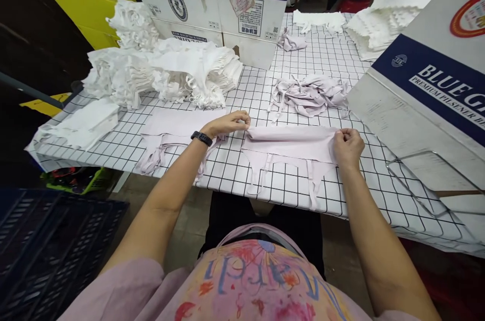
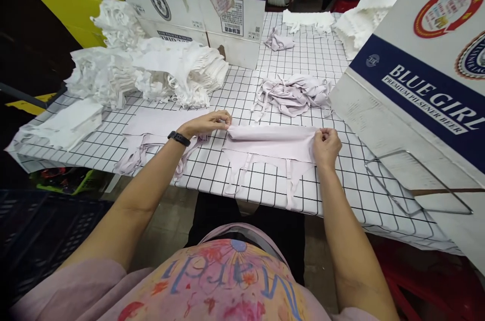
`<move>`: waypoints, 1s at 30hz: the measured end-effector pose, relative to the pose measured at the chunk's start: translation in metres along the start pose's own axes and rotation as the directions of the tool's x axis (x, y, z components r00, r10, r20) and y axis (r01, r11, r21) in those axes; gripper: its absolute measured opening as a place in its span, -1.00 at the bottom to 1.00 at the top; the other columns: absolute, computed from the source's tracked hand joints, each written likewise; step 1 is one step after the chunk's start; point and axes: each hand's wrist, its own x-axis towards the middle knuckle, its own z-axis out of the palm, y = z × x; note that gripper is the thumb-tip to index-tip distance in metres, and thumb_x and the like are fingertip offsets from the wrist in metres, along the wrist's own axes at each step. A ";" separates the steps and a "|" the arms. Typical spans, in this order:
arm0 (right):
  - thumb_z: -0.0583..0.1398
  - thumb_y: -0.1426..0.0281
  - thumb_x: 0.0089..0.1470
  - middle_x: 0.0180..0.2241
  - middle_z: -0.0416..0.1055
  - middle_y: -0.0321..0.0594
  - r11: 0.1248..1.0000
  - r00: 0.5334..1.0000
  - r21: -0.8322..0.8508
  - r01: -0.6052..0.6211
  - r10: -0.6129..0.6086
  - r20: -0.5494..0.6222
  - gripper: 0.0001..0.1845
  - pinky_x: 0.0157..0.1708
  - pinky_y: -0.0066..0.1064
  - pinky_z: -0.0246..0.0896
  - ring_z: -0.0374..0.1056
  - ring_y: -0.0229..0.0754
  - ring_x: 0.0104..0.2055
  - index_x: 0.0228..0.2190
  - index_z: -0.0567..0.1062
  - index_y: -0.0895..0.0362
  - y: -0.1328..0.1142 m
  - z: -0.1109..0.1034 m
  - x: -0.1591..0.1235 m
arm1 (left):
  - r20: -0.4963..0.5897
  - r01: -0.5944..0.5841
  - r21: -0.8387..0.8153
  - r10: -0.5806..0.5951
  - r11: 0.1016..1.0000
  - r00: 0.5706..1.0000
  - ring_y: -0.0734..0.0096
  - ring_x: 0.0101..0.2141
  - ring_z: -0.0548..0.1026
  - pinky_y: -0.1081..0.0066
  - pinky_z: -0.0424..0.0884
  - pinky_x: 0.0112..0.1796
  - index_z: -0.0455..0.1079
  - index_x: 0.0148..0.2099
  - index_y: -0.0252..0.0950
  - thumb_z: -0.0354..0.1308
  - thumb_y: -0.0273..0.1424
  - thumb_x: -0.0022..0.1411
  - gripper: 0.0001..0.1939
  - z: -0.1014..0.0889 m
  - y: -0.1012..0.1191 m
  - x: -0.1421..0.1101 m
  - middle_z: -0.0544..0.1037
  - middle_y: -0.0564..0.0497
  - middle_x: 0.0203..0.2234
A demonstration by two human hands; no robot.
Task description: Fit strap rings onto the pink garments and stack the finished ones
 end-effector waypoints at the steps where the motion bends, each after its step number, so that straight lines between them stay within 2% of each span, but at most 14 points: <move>1: 0.15 0.34 -0.03 -0.49 0.42 -0.22 1.000 1.000 0.000 0.001 -0.001 0.003 -0.92 -0.09 -0.18 0.29 0.33 -0.10 -0.39 -0.40 0.36 0.06 -0.001 -0.001 0.000 | -0.032 0.006 0.075 -0.004 0.997 0.999 0.30 -0.16 0.41 0.22 0.34 -0.01 0.41 -0.32 -0.24 0.17 -0.27 0.24 -0.84 0.001 0.001 0.001 0.46 -0.02 -0.23; 3: 0.16 0.34 -0.03 -0.49 0.41 -0.23 1.000 1.000 0.002 0.003 -0.003 0.011 -0.90 -0.10 -0.19 0.28 0.32 -0.11 -0.39 -0.39 0.37 0.07 -0.002 -0.002 -0.002 | -0.150 0.052 0.154 -0.029 0.987 0.988 0.32 -0.25 0.40 0.24 0.34 -0.10 0.37 -0.33 -0.25 0.14 -0.34 0.25 -0.88 0.005 0.003 0.004 0.46 0.00 -0.33; 4: 0.16 0.34 -0.03 -0.48 0.41 -0.23 1.000 1.000 0.005 0.009 -0.009 0.014 -0.89 -0.10 -0.20 0.28 0.32 -0.11 -0.39 -0.38 0.38 0.08 -0.001 -0.002 -0.002 | -0.223 0.080 0.142 -0.047 0.987 0.974 0.35 -0.31 0.39 0.27 0.34 -0.16 0.34 -0.33 -0.25 0.12 -0.36 0.26 -0.90 0.009 0.005 0.007 0.46 0.01 -0.37; 6: 0.16 0.33 -0.03 -0.48 0.40 -0.25 1.000 0.999 0.017 0.026 -0.026 0.018 -0.86 -0.12 -0.21 0.28 0.31 -0.12 -0.40 -0.35 0.40 0.09 0.003 -0.002 -0.002 | -0.320 0.103 0.001 -0.098 0.995 0.942 0.40 -0.37 0.41 0.31 0.35 -0.23 0.32 -0.31 -0.25 0.10 -0.38 0.30 -0.90 0.019 0.006 0.013 0.47 0.03 -0.42; 9: 0.16 0.30 0.01 -0.53 0.35 -0.32 0.998 0.999 0.056 0.035 -0.037 0.038 -0.78 -0.19 -0.24 0.27 0.26 -0.16 -0.45 -0.27 0.45 0.11 0.010 -0.002 -0.001 | -0.325 0.056 -0.311 -0.161 0.949 0.932 0.45 -0.36 0.49 0.36 0.41 -0.23 0.30 -0.28 -0.25 0.12 -0.36 0.34 -0.88 0.034 0.005 0.021 0.51 0.02 -0.41; 11: 0.18 0.25 0.02 -0.55 0.33 -0.35 0.996 0.999 0.086 0.011 -0.015 0.051 -0.73 -0.24 -0.26 0.26 0.22 -0.18 -0.48 -0.23 0.47 0.11 0.012 -0.002 0.001 | -0.309 0.036 -0.382 -0.164 0.923 0.937 0.47 -0.39 0.50 0.37 0.42 -0.25 0.31 -0.23 -0.26 0.17 -0.35 0.32 -0.89 0.041 0.003 0.025 0.53 0.03 -0.44; 14: 0.31 0.18 -0.10 -0.47 0.43 -0.29 0.985 0.996 0.164 -0.051 0.037 0.082 -0.61 -0.23 -0.27 0.29 0.30 -0.19 -0.44 -0.24 0.46 0.12 0.010 0.000 0.004 | -0.329 0.029 -0.301 -0.132 0.953 0.935 0.49 -0.44 0.47 0.40 0.38 -0.31 0.34 -0.17 -0.27 0.29 -0.44 0.18 -0.80 0.047 0.001 0.030 0.53 0.07 -0.49; 16: 0.38 0.22 -0.23 -0.45 0.45 -0.29 0.971 0.992 0.220 -0.095 0.075 0.098 -0.55 -0.21 -0.27 0.31 0.34 -0.20 -0.41 -0.26 0.46 0.12 0.007 0.001 0.005 | -0.360 0.046 -0.254 -0.138 0.966 0.923 0.49 -0.44 0.47 0.41 0.38 -0.31 0.35 -0.17 -0.27 0.32 -0.51 0.08 -0.72 0.050 0.002 0.033 0.53 0.09 -0.48; 19: 0.39 0.29 -0.28 -0.48 0.40 -0.37 0.953 0.990 0.274 -0.127 0.102 0.102 -0.58 -0.22 -0.28 0.31 0.31 -0.24 -0.44 -0.29 0.48 0.10 0.005 0.002 0.004 | -0.398 0.091 -0.150 -0.144 0.984 0.906 0.48 -0.40 0.48 0.42 0.40 -0.29 0.38 -0.16 -0.27 0.33 -0.53 0.01 -0.68 0.054 0.003 0.038 0.53 0.09 -0.44; 24: 0.38 0.34 -0.26 -0.47 0.42 -0.37 0.944 0.992 0.311 -0.110 0.087 0.087 -0.63 -0.25 -0.33 0.28 0.29 -0.29 -0.46 -0.30 0.51 0.11 0.008 0.002 0.002 | -0.452 0.136 0.051 -0.098 0.989 0.887 0.45 -0.40 0.43 0.41 0.35 -0.28 0.48 -0.18 -0.27 0.18 -0.62 0.01 -0.71 0.057 0.003 0.047 0.48 0.11 -0.48; 30: 0.32 0.35 -0.23 -0.46 0.45 -0.34 0.947 0.995 0.308 -0.088 0.072 0.066 -0.65 -0.28 -0.34 0.26 0.30 -0.26 -0.45 -0.29 0.56 0.11 0.010 0.002 0.002 | -0.391 0.134 0.107 -0.082 0.985 0.917 0.39 -0.37 0.46 0.35 0.35 -0.26 0.54 -0.37 -0.30 0.13 -0.55 0.11 -0.84 0.049 0.005 0.046 0.57 0.01 -0.43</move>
